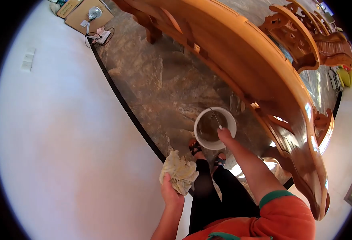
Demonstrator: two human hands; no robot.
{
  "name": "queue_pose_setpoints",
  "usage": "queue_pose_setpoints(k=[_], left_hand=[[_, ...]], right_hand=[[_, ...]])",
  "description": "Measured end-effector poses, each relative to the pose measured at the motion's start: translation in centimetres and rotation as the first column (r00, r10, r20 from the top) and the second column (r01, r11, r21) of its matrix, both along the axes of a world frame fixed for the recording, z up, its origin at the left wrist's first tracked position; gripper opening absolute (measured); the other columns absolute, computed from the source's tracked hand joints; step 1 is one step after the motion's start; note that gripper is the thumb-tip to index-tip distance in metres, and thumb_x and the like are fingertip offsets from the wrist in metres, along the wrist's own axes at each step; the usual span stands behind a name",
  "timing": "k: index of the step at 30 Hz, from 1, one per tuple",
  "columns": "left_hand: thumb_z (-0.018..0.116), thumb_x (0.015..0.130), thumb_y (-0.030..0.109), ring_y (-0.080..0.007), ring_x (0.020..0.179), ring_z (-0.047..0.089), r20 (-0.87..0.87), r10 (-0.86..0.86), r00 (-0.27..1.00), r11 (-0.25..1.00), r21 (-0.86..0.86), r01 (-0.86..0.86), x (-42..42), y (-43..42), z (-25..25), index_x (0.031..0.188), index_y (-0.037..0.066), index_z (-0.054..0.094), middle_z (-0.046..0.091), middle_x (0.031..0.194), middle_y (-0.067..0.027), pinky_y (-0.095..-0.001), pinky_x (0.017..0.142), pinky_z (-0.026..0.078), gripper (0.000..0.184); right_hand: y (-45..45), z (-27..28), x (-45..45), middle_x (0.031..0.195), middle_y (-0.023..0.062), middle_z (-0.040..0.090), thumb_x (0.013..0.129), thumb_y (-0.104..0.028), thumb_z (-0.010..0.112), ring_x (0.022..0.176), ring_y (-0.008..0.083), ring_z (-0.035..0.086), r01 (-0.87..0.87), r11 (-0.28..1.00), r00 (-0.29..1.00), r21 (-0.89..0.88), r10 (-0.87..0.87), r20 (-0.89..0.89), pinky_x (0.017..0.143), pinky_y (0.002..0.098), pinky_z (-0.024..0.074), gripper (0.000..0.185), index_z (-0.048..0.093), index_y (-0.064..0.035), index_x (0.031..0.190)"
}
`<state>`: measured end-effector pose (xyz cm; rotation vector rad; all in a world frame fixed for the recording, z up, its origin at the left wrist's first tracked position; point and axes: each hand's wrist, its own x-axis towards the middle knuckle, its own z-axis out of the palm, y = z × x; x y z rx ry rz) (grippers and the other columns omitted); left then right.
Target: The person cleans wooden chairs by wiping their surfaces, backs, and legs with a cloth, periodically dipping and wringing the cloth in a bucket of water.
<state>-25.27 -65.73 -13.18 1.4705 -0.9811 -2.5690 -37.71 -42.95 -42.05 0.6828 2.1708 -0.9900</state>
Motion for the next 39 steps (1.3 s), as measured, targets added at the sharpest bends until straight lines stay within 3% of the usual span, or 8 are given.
queue_pose_setpoints(k=[18, 23, 25, 27, 31, 33, 36, 39], left_hand=[[0.038, 0.092, 0.031, -0.0292, 0.117, 0.046, 0.072, -0.03, 0.997, 0.995, -0.093, 0.036, -3.8, -6.9, -3.9, 0.129, 0.001, 0.036, 0.045, 0.128, -0.0141, -0.0421, 0.097, 0.038, 0.047], [0.038, 0.093, 0.031, -0.0279, 0.117, 0.046, -0.002, -0.016, 1.0, 0.998, -0.062, 0.015, -4.7, -6.2, -4.4, 0.129, 0.001, 0.036, 0.046, 0.127, -0.0129, -0.041, 0.096, 0.039, 0.047], [0.037, 0.093, 0.029, -0.0278, 0.116, 0.047, -0.06, -0.025, 0.998, 0.998, -0.053, 0.022, -5.3, -4.6, -3.9, 0.129, 0.0, 0.035, 0.046, 0.126, -0.0131, -0.0404, 0.096, 0.04, 0.046], [0.035, 0.094, 0.03, -0.0276, 0.116, 0.047, -0.127, -0.073, 0.989, 0.997, -0.043, 0.068, -6.2, -1.9, -1.8, 0.129, 0.0, 0.035, 0.046, 0.126, -0.0127, -0.0404, 0.096, 0.04, 0.046], [0.031, 0.095, 0.035, -0.0264, 0.116, 0.047, -0.342, -0.168, 0.925, 0.984, 0.004, 0.181, -5.9, 4.3, 0.4, 0.13, 0.003, 0.034, 0.044, 0.128, -0.0115, -0.0386, 0.095, 0.04, 0.048], [0.029, 0.095, 0.037, -0.0266, 0.119, 0.043, -0.44, -0.171, 0.882, 0.98, 0.018, 0.199, -4.5, 8.1, 1.2, 0.132, 0.005, 0.032, 0.042, 0.131, -0.0112, -0.0398, 0.097, 0.037, 0.05], [0.029, 0.094, 0.041, -0.0267, 0.122, 0.039, -0.569, -0.139, 0.811, 0.981, 0.031, 0.19, -1.5, 14.7, 3.3, 0.133, 0.005, 0.032, 0.039, 0.134, -0.0103, -0.0403, 0.101, 0.032, 0.053], [0.029, 0.094, 0.044, -0.0259, 0.119, 0.042, -0.638, -0.116, 0.761, 0.98, 0.051, 0.193, 1.9, 21.3, 5.6, 0.132, 0.003, 0.033, 0.042, 0.13, -0.0122, -0.0396, 0.1, 0.034, 0.055]], right_hand=[[-14.1, -1.6, -8.3, 0.096, 0.0252, 0.059, 0.083, -0.03, 0.049, 0.091, 0.0401, 0.056, -0.095, 0.995, 0.996, -0.032, 0.094, -0.007, 0.079, 0.0463, 0.044, 0.037, 0.061, 0.003, 0.095], [-13.0, 0.2, -7.0, 0.1, 0.0212, 0.06, 0.079, -0.026, 0.052, 0.094, 0.037, 0.057, -0.439, 0.876, 0.897, -0.199, 0.441, -0.037, 0.08, 0.0424, 0.0446, 0.038, 0.058, -0.0003, 0.106], [-12.8, 1.4, -3.3, 0.097, 0.0221, 0.061, 0.078, -0.022, 0.054, 0.089, 0.0352, 0.059, -0.365, 0.915, 0.883, -0.171, 0.282, -0.374, 0.076, 0.0405, 0.0466, 0.036, 0.057, -0.001, 0.107], [-11.4, 5.2, 0.3, 0.098, 0.0154, 0.063, 0.08, -0.015, 0.052, 0.09, 0.0223, 0.061, -0.256, 0.934, 0.912, -0.251, 0.146, -0.384, 0.078, 0.0333, 0.0472, 0.032, 0.057, -0.0013, 0.109], [-3.8, 13.0, 9.6, 0.095, 0.0152, 0.063, 0.087, -0.014, 0.045, 0.095, 0.0296, 0.058, -0.094, 0.738, 0.991, -0.668, 0.004, -0.134, 0.079, 0.0322, 0.0464, 0.03, 0.054, -0.0024, 0.112], [1.0, 26.4, 12.6, 0.095, 0.0159, 0.061, 0.087, -0.01, 0.045, 0.095, 0.031, 0.058, -0.313, 0.851, 0.894, -0.422, 0.114, -0.432, 0.079, 0.0344, 0.0467, 0.028, 0.055, -0.0027, 0.111], [9.0, 34.5, 20.7, 0.108, 0.0187, 0.056, 0.082, -0.007, 0.053, 0.098, 0.0343, 0.056, -0.366, 0.92, 0.809, -0.141, 0.24, -0.536, 0.081, 0.0365, 0.0466, 0.027, 0.056, -0.0019, 0.108], [17.5, 45.0, 26.2, 0.102, 0.0166, 0.058, 0.071, 0.003, 0.057, 0.091, 0.0308, 0.057, -0.292, 0.887, 0.406, 0.357, 0.454, -0.793, 0.077, 0.0356, 0.0474, 0.029, 0.057, 0.0017, 0.1]])
